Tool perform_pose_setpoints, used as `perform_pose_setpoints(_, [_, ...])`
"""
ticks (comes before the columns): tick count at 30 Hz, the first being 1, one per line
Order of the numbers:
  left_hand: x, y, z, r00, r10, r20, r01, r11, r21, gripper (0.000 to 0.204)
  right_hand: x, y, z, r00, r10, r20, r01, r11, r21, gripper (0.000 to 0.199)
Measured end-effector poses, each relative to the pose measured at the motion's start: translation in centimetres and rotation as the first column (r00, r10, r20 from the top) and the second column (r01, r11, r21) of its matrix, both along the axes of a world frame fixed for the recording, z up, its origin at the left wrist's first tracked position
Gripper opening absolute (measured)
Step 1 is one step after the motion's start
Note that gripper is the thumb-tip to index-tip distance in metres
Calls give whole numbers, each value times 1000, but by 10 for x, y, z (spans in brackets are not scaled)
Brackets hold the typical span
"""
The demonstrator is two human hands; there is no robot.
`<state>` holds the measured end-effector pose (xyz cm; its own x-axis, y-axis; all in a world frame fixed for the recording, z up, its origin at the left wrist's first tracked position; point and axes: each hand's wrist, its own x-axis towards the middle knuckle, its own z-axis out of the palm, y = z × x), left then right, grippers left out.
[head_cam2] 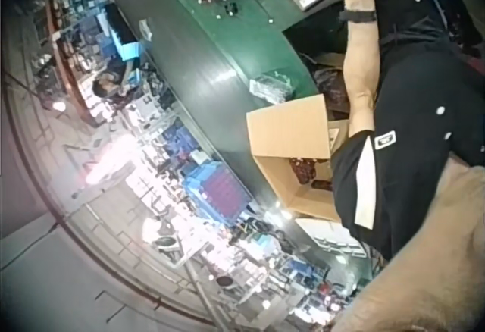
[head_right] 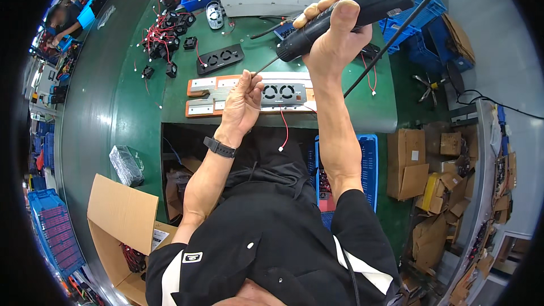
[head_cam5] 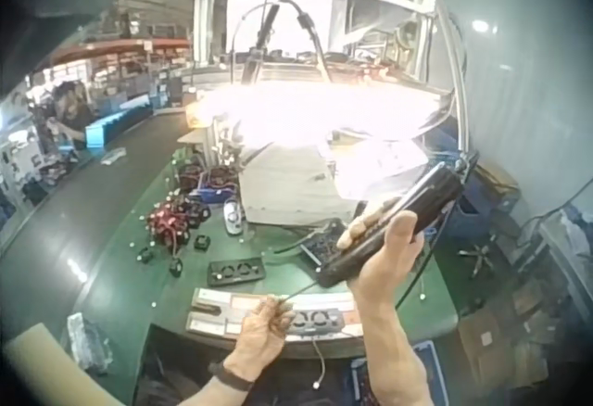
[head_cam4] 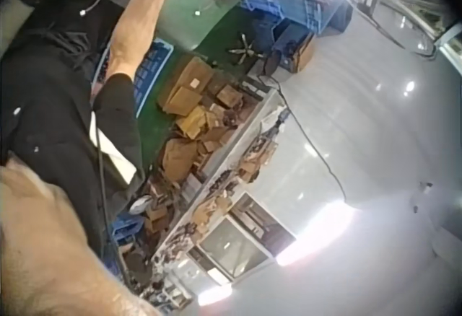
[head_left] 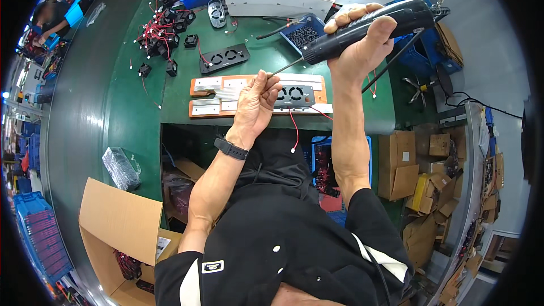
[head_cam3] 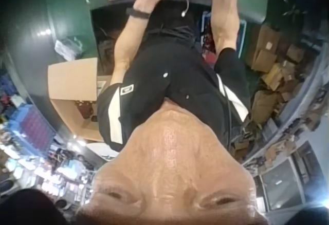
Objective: Assembling cooling fan units by mounting them to a base and connecting wires using an electric screwdriver.
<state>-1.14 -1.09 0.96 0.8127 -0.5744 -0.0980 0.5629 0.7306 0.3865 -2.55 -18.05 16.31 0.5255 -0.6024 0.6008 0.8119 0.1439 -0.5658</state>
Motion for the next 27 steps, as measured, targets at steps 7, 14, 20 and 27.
perform_pose_setpoints(7, [-2, -4, 3, 999, 16, 34, -19, 996, 86, 26, -5, 4, 1, 1000, -16, -17, 16, 1000, -5, 69])
perform_pose_setpoints(14, [11, 18, 6, 417, -167, 893, -758, 478, 443, 46, -1, 4, -14, 999, 0, -38, -5, 994, -105, 60])
perform_pose_setpoints(20, [13, 23, -10, 158, -542, 825, -794, 426, 432, 70, 5, 13, -49, 991, 21, -129, -58, 956, -288, 46])
perform_pose_setpoints(27, [13, 19, -12, 143, -550, 823, -787, 441, 432, 65, 6, 16, -57, 989, 30, -147, -79, 939, -335, 45])
